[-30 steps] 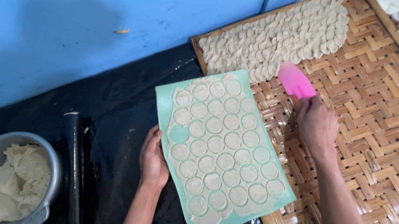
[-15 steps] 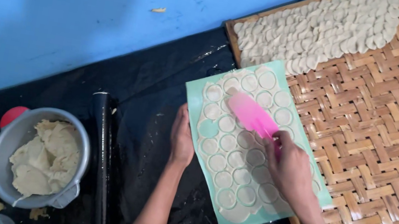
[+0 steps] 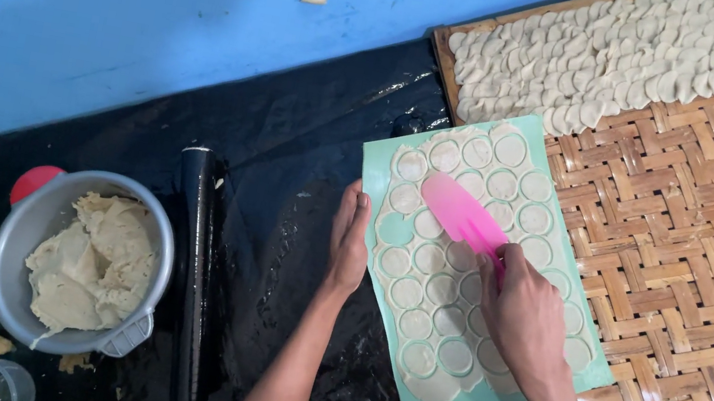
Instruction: Manually press dough into a template and transfer individual cracker circles onto a drying tray.
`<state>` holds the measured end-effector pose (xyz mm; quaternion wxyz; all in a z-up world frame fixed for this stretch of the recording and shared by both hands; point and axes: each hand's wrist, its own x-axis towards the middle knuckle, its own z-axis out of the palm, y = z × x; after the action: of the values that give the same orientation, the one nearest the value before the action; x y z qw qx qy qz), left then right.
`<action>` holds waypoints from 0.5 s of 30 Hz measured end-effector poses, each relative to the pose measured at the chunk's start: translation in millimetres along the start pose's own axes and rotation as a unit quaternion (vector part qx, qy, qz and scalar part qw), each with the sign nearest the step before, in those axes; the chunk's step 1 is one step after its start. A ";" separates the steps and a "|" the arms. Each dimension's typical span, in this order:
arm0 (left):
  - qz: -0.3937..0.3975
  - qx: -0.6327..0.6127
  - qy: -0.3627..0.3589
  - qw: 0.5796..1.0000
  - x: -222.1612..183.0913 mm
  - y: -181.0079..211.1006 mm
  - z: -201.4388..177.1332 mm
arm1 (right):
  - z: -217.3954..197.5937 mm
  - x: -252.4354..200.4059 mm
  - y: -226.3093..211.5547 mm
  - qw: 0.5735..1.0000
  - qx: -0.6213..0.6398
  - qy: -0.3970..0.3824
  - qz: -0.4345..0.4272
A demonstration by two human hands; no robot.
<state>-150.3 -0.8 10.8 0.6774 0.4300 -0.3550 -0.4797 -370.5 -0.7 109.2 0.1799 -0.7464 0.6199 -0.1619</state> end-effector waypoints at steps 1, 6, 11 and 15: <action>-0.001 0.000 0.000 1.000 0.3 0.7 -0.1 | 0.8 0.7 0.9 1.000 0.000 0.000 0.001; -0.011 0.002 -0.005 1.000 -0.1 9.7 4.6 | 0.5 6.3 9.1 1.000 -0.003 -0.021 -0.010; -0.011 0.007 -0.010 1.000 -1.3 9.3 3.3 | -0.4 10.8 10.2 0.999 0.027 -0.034 -0.025; -0.015 0.018 -0.015 1.000 -1.9 10.8 3.4 | -0.7 14.2 11.9 0.998 0.035 -0.047 -0.030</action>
<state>-150.2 2.0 21.9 0.6569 0.4403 -0.3669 -0.4899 -378.6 -16.6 104.5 0.2294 -0.7645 0.5826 -0.1536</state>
